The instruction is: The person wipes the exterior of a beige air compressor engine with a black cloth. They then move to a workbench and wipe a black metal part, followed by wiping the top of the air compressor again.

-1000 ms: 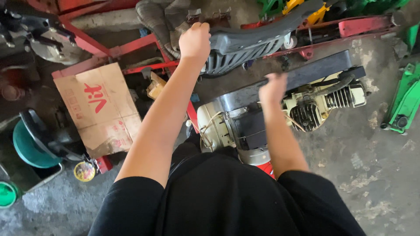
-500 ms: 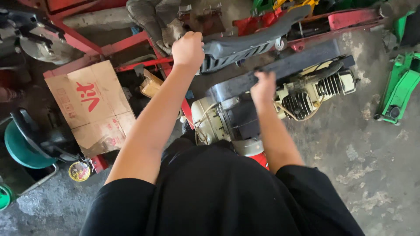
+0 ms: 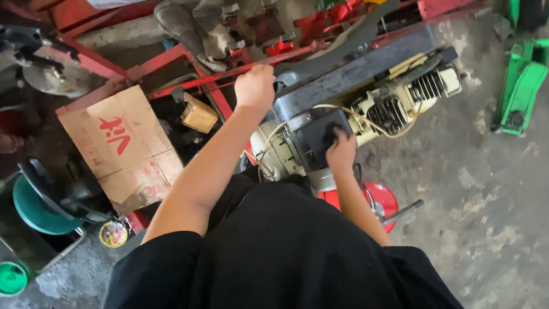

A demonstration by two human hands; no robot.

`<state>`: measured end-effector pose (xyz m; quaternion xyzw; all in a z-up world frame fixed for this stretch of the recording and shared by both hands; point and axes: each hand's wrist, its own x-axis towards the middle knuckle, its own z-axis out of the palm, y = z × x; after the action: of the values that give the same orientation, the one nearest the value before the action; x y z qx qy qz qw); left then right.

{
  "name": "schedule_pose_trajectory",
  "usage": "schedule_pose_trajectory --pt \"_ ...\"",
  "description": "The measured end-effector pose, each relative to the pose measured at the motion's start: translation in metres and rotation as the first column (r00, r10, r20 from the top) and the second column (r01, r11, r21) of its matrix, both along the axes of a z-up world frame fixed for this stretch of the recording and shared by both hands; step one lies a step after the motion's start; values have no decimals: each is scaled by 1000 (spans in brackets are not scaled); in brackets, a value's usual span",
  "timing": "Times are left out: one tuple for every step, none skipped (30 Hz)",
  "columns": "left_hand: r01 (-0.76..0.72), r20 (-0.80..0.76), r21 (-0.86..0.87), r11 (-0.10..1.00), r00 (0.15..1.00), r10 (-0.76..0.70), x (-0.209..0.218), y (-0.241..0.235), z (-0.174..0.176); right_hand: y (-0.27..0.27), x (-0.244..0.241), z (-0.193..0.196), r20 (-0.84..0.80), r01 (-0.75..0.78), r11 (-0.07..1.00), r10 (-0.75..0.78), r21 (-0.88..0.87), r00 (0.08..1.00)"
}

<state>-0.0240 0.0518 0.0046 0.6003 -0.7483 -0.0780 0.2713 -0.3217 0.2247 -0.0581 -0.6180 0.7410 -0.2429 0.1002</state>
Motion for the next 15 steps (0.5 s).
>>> schedule_pose_trajectory --pt "15 -2 0 1000 1000 -15 4 -1 1 13 11 -2 -2 15 1000 -15 0 1000" --pt "9 -12 29 1000 1000 -8 7 -2 2 25 21 -3 -4 -8 1000 8 21 1000" --pt "3 -22 58 998 1000 -2 10 -3 2 38 31 -5 -5 -30 999 30 42 1000" --pt "20 -24 62 998 1000 -18 11 -2 1 45 34 -4 -7 -13 999 14 46 1000" --pt "27 -33 41 999 999 -26 12 -1 0 52 36 -3 -17 -36 997 37 75 999" --pt "31 -41 14 999 999 -30 13 -2 0 55 38 -2 -24 -62 993 65 99 998" --pt "43 -43 12 999 998 -43 11 -2 0 52 31 3 -26 -50 994 52 97 998" --pt "32 -69 11 999 997 -31 11 -2 0 48 25 8 -72 -95 990 103 106 992" --pt "21 -96 10 1000 995 -20 11 -2 0 44 19 12 -117 -140 983 153 117 981" --pt "24 -95 10 1000 995 -23 10 -1 4 36 8 14 -116 -138 984 151 116 982" --pt "24 -83 70 997 996 -18 9 1 7 29 -3 16 -140 -126 989 136 77 981" --pt "19 -69 130 991 998 -10 9 4 10 22 -15 18 -162 -119 992 124 37 979" --pt "17 -67 130 991 998 -8 9 9 11 15 -15 19 -160 -121 992 125 37 979" --pt "23 -134 121 992 991 -7 7 15 12 9 -17 20 -108 -28 999 32 36 994" --pt "29 -199 110 994 980 -7 5 20 14 3 -19 22 -56 66 997 -63 40 996"
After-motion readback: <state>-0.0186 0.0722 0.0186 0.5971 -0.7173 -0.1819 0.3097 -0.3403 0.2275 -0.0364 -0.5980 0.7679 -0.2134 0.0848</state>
